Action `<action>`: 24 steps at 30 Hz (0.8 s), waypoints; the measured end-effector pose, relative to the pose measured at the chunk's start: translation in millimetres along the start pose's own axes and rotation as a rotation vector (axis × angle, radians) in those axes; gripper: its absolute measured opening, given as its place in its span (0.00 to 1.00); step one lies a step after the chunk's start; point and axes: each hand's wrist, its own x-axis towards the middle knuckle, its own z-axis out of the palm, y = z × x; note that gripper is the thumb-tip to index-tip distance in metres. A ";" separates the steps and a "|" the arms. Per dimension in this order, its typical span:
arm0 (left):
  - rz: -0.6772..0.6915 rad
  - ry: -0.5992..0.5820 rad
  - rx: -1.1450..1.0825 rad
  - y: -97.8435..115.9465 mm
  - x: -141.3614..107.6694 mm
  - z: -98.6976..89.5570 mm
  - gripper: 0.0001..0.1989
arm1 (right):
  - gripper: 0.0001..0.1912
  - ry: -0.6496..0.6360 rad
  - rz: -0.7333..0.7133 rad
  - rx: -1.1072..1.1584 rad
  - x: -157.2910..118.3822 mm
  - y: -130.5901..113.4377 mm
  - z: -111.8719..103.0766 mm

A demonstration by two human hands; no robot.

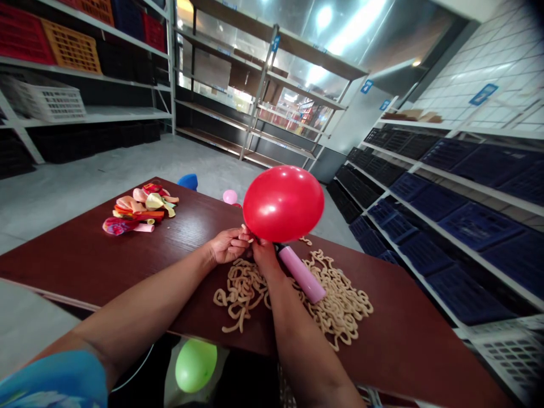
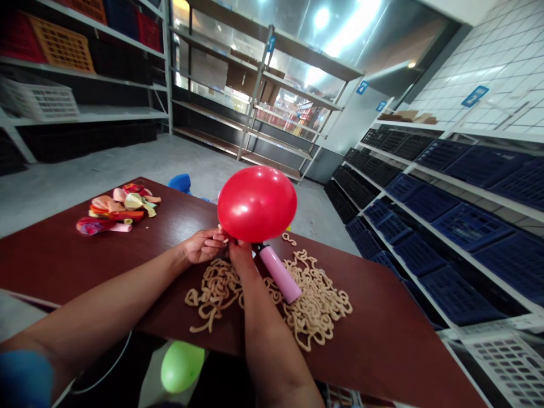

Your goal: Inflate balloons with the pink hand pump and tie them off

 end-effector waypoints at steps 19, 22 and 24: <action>0.535 0.674 1.293 -5.8 20.1 -20.1 0.15 | 0.09 -0.023 -0.299 -0.241 -9.7 -35.6 -12.9; 0.551 0.671 1.390 -7.4 19.9 -18.0 0.15 | 0.09 0.024 -0.351 -0.277 -7.4 -34.1 -13.9; 0.554 0.646 1.432 -8.7 19.8 -17.3 0.16 | 0.08 0.021 -0.310 -0.218 -6.8 -30.5 -11.6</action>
